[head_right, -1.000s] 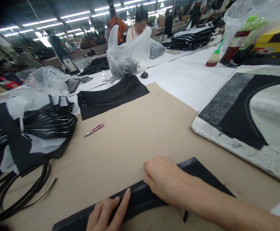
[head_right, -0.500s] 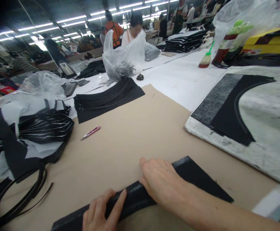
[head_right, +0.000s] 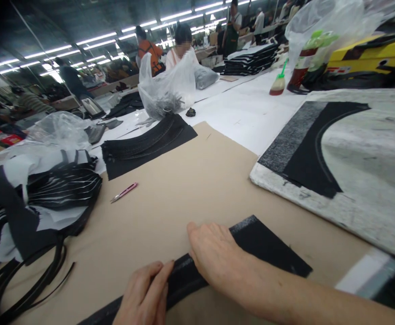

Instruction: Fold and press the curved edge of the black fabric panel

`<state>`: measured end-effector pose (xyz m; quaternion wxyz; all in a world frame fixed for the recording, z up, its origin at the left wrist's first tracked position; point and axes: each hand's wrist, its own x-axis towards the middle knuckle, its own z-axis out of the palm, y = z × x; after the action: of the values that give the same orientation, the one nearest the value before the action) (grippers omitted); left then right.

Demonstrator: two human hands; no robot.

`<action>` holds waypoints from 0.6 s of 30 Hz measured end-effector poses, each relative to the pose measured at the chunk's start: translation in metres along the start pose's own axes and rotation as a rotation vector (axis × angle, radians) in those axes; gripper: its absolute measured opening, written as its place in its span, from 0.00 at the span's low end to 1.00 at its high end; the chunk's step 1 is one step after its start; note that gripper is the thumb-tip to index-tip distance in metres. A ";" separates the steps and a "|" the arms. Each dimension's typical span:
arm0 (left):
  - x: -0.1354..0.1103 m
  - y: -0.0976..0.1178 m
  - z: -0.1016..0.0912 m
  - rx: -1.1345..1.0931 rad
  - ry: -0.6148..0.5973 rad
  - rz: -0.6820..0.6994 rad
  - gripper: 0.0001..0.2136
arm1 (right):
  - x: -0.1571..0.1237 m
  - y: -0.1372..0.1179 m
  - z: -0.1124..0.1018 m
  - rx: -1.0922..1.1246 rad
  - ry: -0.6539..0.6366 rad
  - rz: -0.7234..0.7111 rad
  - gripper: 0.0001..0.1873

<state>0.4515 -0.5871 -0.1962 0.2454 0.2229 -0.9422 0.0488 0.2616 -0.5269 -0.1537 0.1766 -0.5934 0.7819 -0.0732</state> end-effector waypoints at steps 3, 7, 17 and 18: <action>0.002 0.018 0.018 -0.117 -0.048 0.024 0.20 | -0.001 -0.001 -0.003 -0.006 -0.013 0.006 0.07; 0.003 0.030 0.031 -0.143 -0.088 0.041 0.20 | -0.002 0.009 -0.021 0.054 -0.070 0.043 0.05; 0.002 0.027 0.048 -0.071 -0.034 0.079 0.20 | -0.004 0.068 -0.072 0.209 -0.288 0.149 0.07; 0.003 0.027 0.049 -0.066 -0.017 0.078 0.20 | -0.004 0.070 -0.073 0.205 -0.299 0.152 0.07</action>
<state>0.4157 -0.5735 -0.2371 0.2425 0.1784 -0.9533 0.0255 0.1728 -0.5104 -0.1085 0.3555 -0.5158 0.7779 -0.0499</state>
